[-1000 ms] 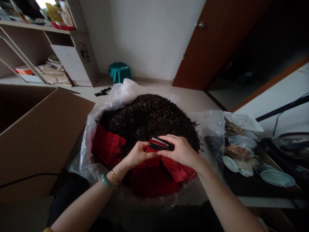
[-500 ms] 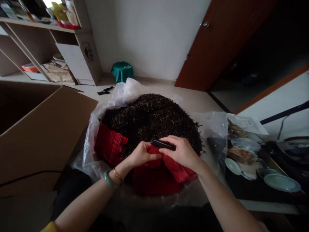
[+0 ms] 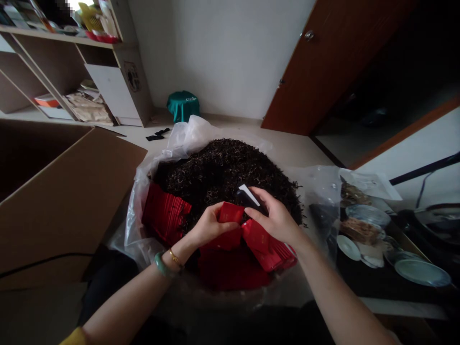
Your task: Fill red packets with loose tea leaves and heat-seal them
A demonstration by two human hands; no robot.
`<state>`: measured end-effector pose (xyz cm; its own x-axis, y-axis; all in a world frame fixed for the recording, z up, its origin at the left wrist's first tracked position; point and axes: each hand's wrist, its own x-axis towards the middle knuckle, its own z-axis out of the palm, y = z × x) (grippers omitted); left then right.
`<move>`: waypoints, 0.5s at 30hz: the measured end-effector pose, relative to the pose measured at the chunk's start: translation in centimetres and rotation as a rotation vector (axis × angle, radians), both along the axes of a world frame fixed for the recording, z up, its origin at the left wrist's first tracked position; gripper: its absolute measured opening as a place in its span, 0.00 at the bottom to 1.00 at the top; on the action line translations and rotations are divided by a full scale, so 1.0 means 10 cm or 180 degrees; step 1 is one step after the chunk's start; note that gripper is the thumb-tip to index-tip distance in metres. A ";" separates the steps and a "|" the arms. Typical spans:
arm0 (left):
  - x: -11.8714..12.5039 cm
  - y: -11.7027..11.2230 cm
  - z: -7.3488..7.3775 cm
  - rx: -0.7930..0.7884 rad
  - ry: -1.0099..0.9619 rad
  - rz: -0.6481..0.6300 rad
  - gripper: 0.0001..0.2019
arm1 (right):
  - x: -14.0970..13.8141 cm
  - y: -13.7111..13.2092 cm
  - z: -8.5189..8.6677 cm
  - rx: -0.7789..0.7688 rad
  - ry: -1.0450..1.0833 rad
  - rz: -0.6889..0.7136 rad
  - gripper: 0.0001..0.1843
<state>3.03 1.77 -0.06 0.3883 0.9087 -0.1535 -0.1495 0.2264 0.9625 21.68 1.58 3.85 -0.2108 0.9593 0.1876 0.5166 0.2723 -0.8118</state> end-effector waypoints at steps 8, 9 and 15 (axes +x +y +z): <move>0.06 0.00 -0.02 -0.0109 -0.0093 0.0529 0.28 | -0.10 -0.03 -0.09 -0.0366 0.0421 0.0055 0.39; 0.04 0.01 -0.02 -0.0025 -0.0032 0.0524 0.28 | -0.10 -0.03 -0.08 -0.0395 0.0415 0.0077 0.40; -0.20 0.16 0.09 0.0628 0.0860 0.0644 0.24 | 0.01 0.02 -0.10 -0.0480 0.0268 0.0012 0.49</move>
<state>1.06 3.40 0.89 0.1678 0.9850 -0.0403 0.0928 0.0249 0.9954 21.73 1.74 2.85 -0.2042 0.9772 0.0587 0.4442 0.1460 -0.8840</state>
